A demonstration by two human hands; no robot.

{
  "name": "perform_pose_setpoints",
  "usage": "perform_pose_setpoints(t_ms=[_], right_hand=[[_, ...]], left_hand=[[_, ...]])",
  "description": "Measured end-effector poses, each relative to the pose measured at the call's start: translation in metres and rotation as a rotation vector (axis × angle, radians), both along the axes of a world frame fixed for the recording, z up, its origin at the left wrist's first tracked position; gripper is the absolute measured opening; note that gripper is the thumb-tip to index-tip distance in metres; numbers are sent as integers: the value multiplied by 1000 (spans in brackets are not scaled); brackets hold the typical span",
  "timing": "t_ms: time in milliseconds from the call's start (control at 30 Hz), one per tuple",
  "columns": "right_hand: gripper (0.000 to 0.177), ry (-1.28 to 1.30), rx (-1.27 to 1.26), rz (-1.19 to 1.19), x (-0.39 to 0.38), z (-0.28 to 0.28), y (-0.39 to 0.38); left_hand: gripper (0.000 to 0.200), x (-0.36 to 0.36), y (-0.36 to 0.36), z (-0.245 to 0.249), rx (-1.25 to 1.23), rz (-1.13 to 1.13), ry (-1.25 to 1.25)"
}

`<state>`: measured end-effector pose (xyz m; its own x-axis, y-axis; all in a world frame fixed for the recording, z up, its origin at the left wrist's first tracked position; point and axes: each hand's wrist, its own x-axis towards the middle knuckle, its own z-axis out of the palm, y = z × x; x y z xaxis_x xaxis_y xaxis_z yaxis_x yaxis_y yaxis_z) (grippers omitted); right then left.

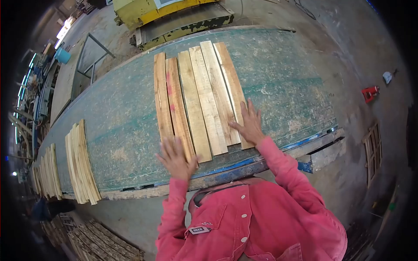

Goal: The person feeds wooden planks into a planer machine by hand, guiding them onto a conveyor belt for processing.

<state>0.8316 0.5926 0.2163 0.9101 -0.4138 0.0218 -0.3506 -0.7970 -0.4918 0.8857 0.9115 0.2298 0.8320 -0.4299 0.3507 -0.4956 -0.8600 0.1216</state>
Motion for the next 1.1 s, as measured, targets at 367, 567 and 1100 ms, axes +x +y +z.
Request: perform_pose_setpoints(t_ms=[367, 567, 1100], right_hand=[[133, 50, -203, 105, -45, 23, 55], [117, -72, -181, 49, -32, 12, 61], [106, -128, -39, -341, 20, 12, 42]], left_hand=[[88, 0, 4, -24, 146, -175, 87], [77, 13, -2, -25, 47, -181, 59], [89, 84, -29, -23, -317, 352, 181]])
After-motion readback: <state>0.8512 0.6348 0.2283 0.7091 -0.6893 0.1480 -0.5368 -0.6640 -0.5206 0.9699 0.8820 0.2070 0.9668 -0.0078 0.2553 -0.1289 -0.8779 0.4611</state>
